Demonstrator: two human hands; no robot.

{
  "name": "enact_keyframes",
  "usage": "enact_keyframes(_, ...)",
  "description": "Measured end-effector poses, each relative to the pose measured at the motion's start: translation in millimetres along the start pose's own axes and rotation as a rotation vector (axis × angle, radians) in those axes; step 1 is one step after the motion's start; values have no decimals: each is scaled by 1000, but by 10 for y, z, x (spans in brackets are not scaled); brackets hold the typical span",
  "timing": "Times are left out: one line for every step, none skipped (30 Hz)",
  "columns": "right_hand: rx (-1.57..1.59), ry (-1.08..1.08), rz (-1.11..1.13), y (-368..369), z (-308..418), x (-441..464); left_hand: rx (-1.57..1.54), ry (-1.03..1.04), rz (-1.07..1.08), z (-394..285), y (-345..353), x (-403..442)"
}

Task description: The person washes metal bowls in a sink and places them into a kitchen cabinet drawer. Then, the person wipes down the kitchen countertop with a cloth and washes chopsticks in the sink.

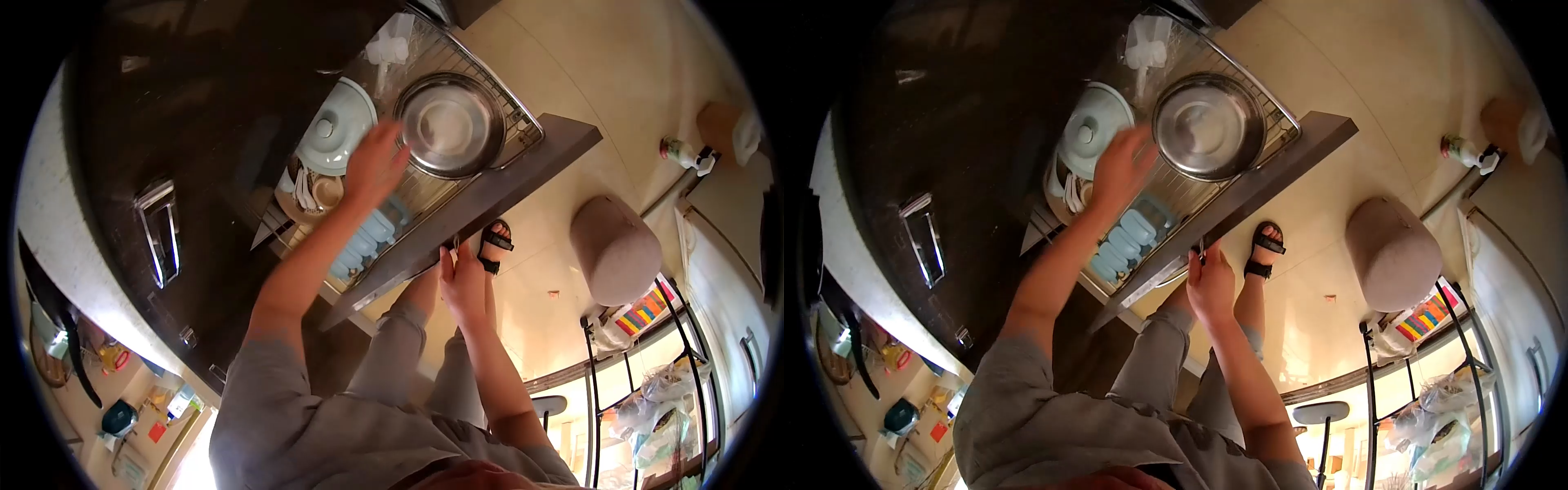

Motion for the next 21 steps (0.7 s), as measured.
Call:
enact_keyframes(-13,-30,-18,37,-27,6,-58,33,2,-43,-96,-411)
enact_keyframes(-25,-57,-37,45,-11,22,-167,40,66,-139,-208,-832)
enact_keyframes(-28,-23,0,51,15,58,-282,113,156,-89,-144,-1297)
enact_keyframes(-18,-19,10,62,31,119,-251,51,324,-191,-137,-1600)
enact_keyframes(-10,-15,26,100,38,180,-221,-18,491,-274,-111,-1851)
enact_keyframes(-3,-3,53,163,75,212,-255,-132,602,-165,3,-2105)
enact_keyframes(-32,-1,97,217,146,259,-224,-130,508,-53,90,-2251)
enact_keyframes(-59,-3,137,274,220,325,-188,-123,411,66,173,-2325)
enact_keyframes(-37,-19,153,334,249,386,-100,-134,256,176,217,-2298)
enact_keyframes(1,-54,153,369,296,417,-14,-140,98,274,219,-2211)
enact_keyframes(37,-88,151,381,340,440,5,-169,91,420,212,-2048)
enact_keyframes(72,-124,141,362,401,471,-3,-186,185,679,363,-1980)
enact_keyframes(108,-3,220,242,612,434,-3,-245,202,713,335,-1877)
enact_keyframes(117,-2,207,211,626,359,0,-293,195,743,274,-1797)
enact_keyframes(127,-3,190,193,613,284,3,-336,187,766,195,-1703)
enact_keyframes(139,-9,167,138,638,216,6,-373,176,786,101,-1597)
enact_keyframes(116,86,201,65,650,114,53,-402,179,885,76,-1521)
enact_keyframes(137,10,120,31,562,11,92,-406,157,967,46,-1438)
enact_keyframes(160,-65,41,47,372,-112,133,-413,137,1051,8,-1367)
enact_keyframes(160,24,107,76,135,-234,172,-422,120,1110,-40,-1307)
enact_keyframes(159,111,172,50,-15,-338,209,-463,137,1149,-99,-1223)
Point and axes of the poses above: each hand's wrist, its own x-axis towards the middle knuckle, its own y-axis out of the palm, z = x × y, the point moved 5 cm from there along x, towards the middle knuckle, and after that the axes turned 7 degrees about -y, right-handed, at the moved point
